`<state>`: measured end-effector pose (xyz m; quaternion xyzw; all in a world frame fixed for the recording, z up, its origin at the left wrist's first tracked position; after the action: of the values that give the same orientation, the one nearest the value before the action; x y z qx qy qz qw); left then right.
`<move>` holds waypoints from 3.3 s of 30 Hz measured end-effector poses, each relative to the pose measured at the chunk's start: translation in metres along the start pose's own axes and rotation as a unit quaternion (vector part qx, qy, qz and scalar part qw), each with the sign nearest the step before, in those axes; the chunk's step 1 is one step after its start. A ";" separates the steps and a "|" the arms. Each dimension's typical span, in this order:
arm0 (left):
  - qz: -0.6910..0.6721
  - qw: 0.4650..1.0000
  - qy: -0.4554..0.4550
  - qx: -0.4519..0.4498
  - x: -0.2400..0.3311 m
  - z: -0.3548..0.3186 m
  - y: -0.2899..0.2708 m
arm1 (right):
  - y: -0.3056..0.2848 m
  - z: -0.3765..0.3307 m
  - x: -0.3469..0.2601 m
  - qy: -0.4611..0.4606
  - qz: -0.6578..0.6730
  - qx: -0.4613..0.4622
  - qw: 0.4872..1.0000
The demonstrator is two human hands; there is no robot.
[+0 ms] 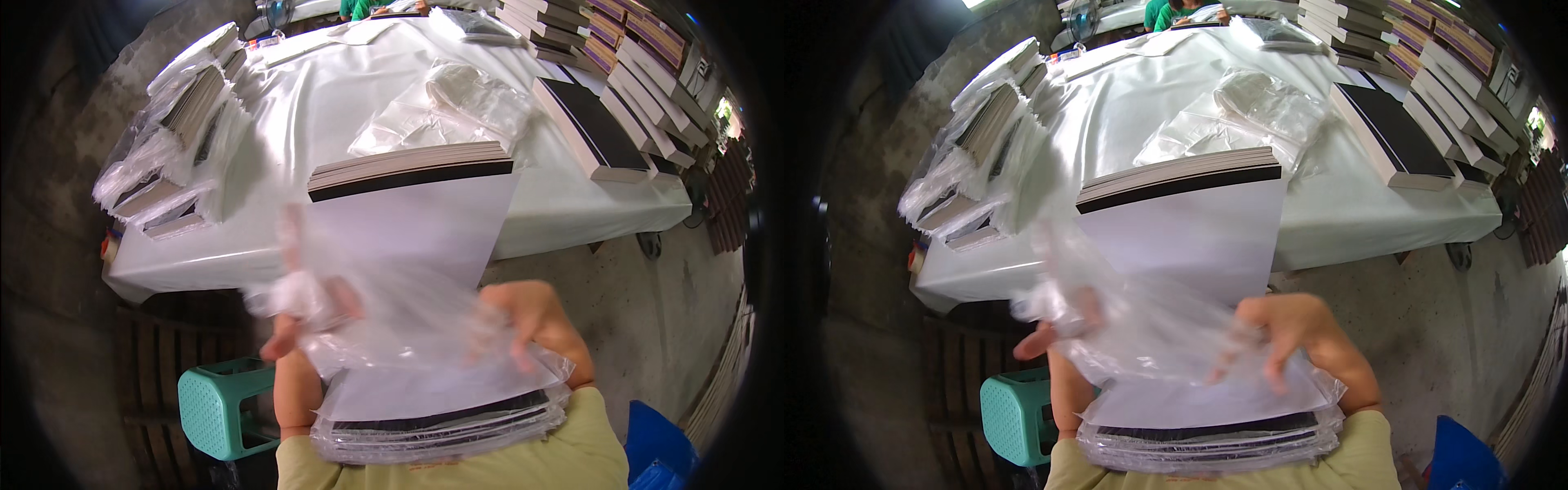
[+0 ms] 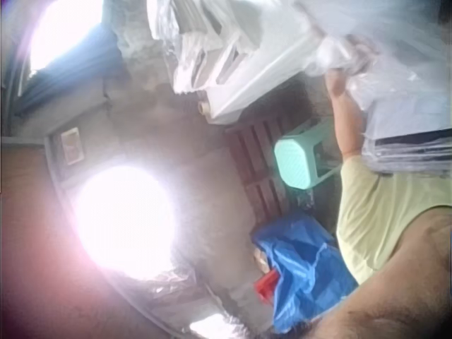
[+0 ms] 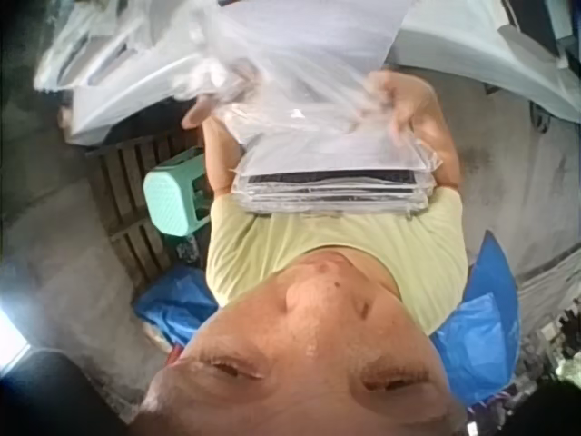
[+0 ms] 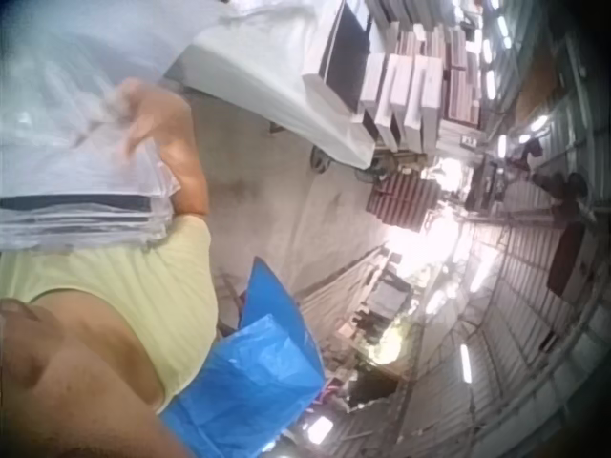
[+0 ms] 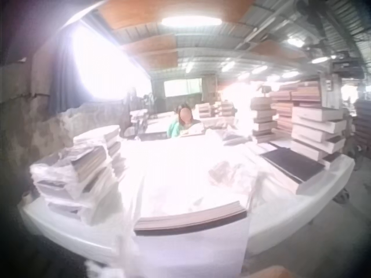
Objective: The person places a black book into a clear plastic bag and then folds the open end of the bag over the book.
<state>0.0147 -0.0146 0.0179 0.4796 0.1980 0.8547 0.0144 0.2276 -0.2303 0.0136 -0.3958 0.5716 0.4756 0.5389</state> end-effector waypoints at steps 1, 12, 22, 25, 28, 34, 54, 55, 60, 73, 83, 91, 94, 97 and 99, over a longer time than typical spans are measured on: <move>0.107 0.991 -0.009 -0.075 -0.003 -0.002 0.005 | -0.003 0.000 -0.014 -0.017 0.153 -0.012 0.988; -0.288 0.927 0.094 0.219 -0.006 0.008 0.004 | -0.003 0.024 -0.040 -0.033 0.304 -0.106 0.946; -0.202 0.969 0.084 0.112 0.012 -0.009 -0.024 | 0.004 0.016 -0.006 0.026 -0.010 -0.190 0.981; 0.142 0.989 -0.014 -0.042 0.026 -0.007 -0.040 | -0.016 0.010 -0.031 -0.019 -0.008 0.052 0.998; 0.510 0.843 -0.074 0.153 0.034 0.018 -0.014 | -0.029 0.021 -0.056 -0.074 -0.100 0.273 0.954; 0.633 0.668 0.158 0.360 0.017 0.058 -0.006 | -0.006 0.063 -0.060 -0.302 -0.471 0.481 0.675; 0.145 0.919 -0.360 0.062 -0.112 -0.052 -0.100 | -0.078 -0.009 0.104 0.217 0.071 0.162 0.960; 0.174 0.905 -0.363 0.134 -0.114 -0.056 -0.092 | -0.088 -0.012 0.126 0.221 0.030 0.159 0.962; 0.112 0.865 -0.358 0.333 -0.222 -0.140 -0.157 | -0.097 -0.006 0.247 0.147 -0.107 0.258 0.949; 0.248 0.917 -0.220 0.221 0.021 -0.018 -0.076 | -0.066 0.013 0.024 -0.017 0.167 0.084 0.982; 0.013 0.981 -0.003 0.194 0.031 0.045 0.003 | 0.034 0.066 -0.037 0.013 -0.194 -0.177 0.965; 0.026 0.974 -0.052 0.221 -0.003 0.057 0.049 | 0.087 0.103 -0.052 -0.201 -0.150 0.089 0.964; 0.067 0.964 -0.140 0.215 -0.010 0.048 0.043 | 0.072 0.104 -0.049 -0.160 -0.073 0.123 0.977; 0.096 0.957 -0.170 0.216 -0.011 0.042 0.038 | 0.060 0.103 -0.045 -0.109 -0.002 0.132 0.985; 0.197 0.942 -0.187 0.200 -0.010 0.041 0.036 | 0.066 0.102 -0.048 -0.137 -0.013 0.132 0.982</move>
<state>0.0605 -0.0369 0.0413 0.6529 0.2599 0.6787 -0.2134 0.1934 -0.1189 0.0725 -0.2597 0.5451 0.4388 0.6655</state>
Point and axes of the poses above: each hand's wrist, its own z-axis towards the middle knuckle, its own y-axis out of the palm, x = y × z, the point moved 2 cm from there along z, towards the middle knuckle, and after that the axes turned 5 degrees about x, right-handed, at the moved point
